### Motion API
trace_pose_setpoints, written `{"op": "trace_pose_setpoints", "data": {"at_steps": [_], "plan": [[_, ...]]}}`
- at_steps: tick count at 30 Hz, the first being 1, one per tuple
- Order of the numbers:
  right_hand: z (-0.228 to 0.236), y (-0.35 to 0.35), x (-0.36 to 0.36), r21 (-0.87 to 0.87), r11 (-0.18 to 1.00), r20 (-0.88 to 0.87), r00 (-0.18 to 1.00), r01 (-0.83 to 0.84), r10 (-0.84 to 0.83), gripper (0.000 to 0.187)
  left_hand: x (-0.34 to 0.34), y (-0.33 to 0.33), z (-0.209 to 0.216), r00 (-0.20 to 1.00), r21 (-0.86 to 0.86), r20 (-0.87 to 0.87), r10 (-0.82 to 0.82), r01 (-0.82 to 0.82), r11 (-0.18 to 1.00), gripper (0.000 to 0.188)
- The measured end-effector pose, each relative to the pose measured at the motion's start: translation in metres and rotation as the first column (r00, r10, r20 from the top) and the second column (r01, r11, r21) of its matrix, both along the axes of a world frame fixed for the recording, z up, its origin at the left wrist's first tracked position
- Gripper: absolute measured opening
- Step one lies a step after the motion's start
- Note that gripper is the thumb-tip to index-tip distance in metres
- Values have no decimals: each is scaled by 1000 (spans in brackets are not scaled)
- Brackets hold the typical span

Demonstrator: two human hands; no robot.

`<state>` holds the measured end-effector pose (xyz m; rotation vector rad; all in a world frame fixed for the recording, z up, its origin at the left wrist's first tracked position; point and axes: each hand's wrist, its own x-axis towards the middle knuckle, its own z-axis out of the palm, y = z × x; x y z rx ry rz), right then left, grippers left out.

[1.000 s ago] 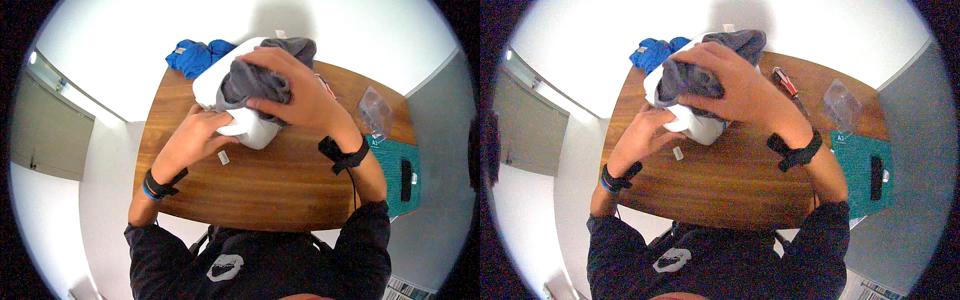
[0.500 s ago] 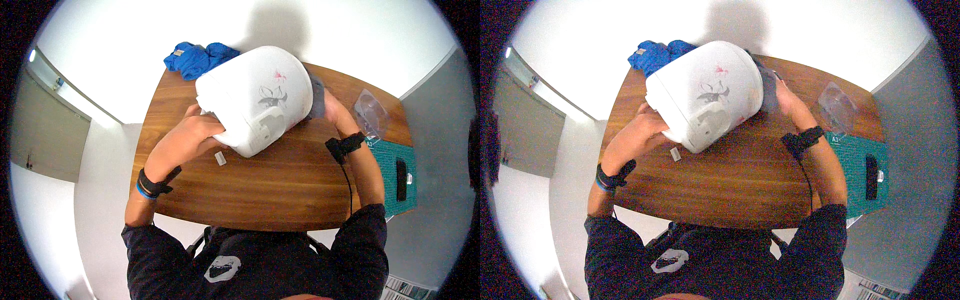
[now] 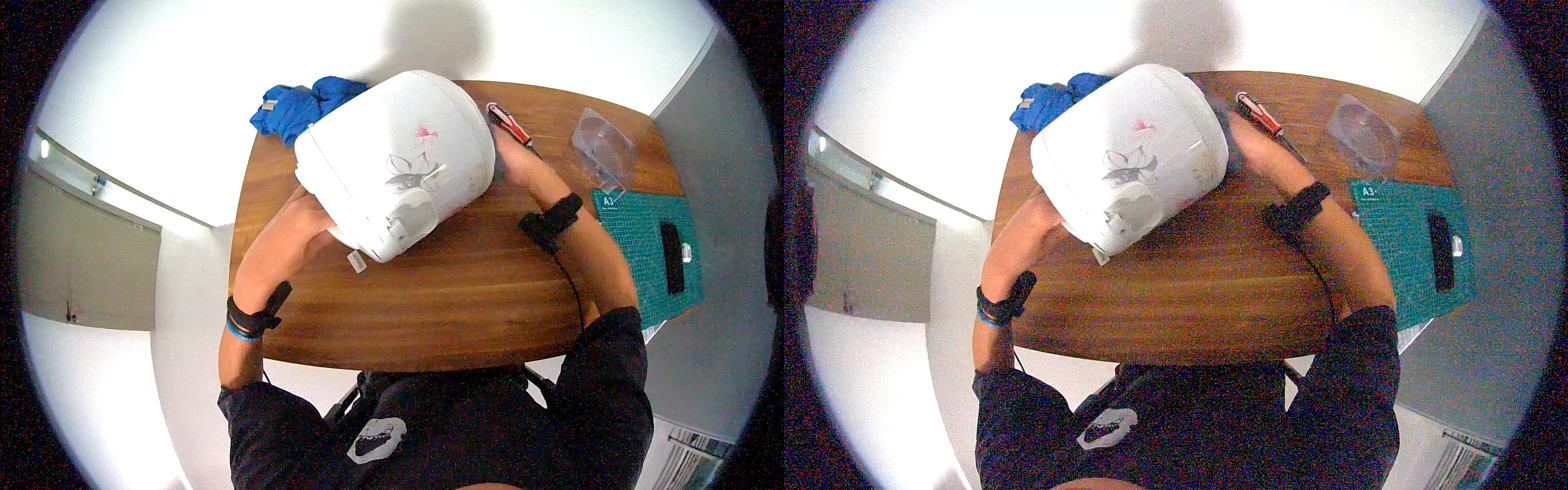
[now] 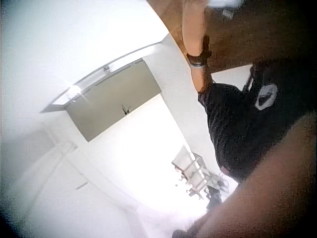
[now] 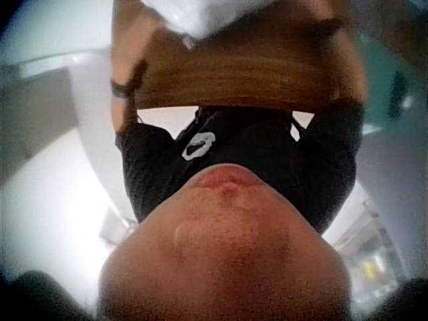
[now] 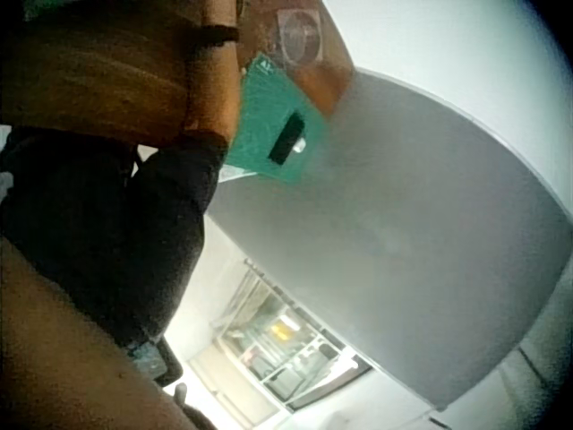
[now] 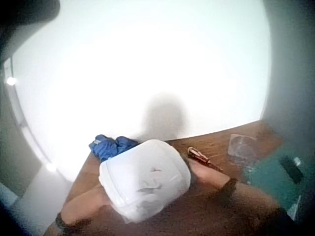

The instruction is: The person assembles a white humidifier by connecting internal wires, securing the base, and wiping the exterior with a cloth. They handle the humidifier body, base, wires, and a cleaning cloth.

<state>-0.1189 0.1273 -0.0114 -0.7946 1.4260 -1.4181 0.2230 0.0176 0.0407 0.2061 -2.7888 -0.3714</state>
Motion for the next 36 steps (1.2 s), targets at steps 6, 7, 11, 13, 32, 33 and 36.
{"op": "trace_pose_setpoints", "data": {"at_steps": [6,7,11,13,32,33,36], "plan": [[-38,-25,-58,-104,986,-67,990,-132,125,42,4,4,10,996,93,72,55,-62,994,36],[-42,-28,-66,-297,921,-132,966,-252,222,43,5,4,10,993,85,104,60,-69,994,36],[-25,-28,-73,-550,700,59,815,-455,576,47,6,5,9,993,58,113,44,-51,997,39],[-49,-28,-85,-350,822,-264,889,-450,375,48,5,3,6,997,8,70,34,-34,999,42],[-9,24,-23,-217,973,-357,921,82,-157,51,12,-10,-18,856,906,141,497,-314,284,91],[-33,21,-38,-198,979,-336,935,48,-114,52,11,-10,-15,878,942,137,458,-259,214,93],[-30,25,-26,-113,993,-493,869,-9,-48,52,16,-15,-18,916,987,93,391,-137,87,100]]}}
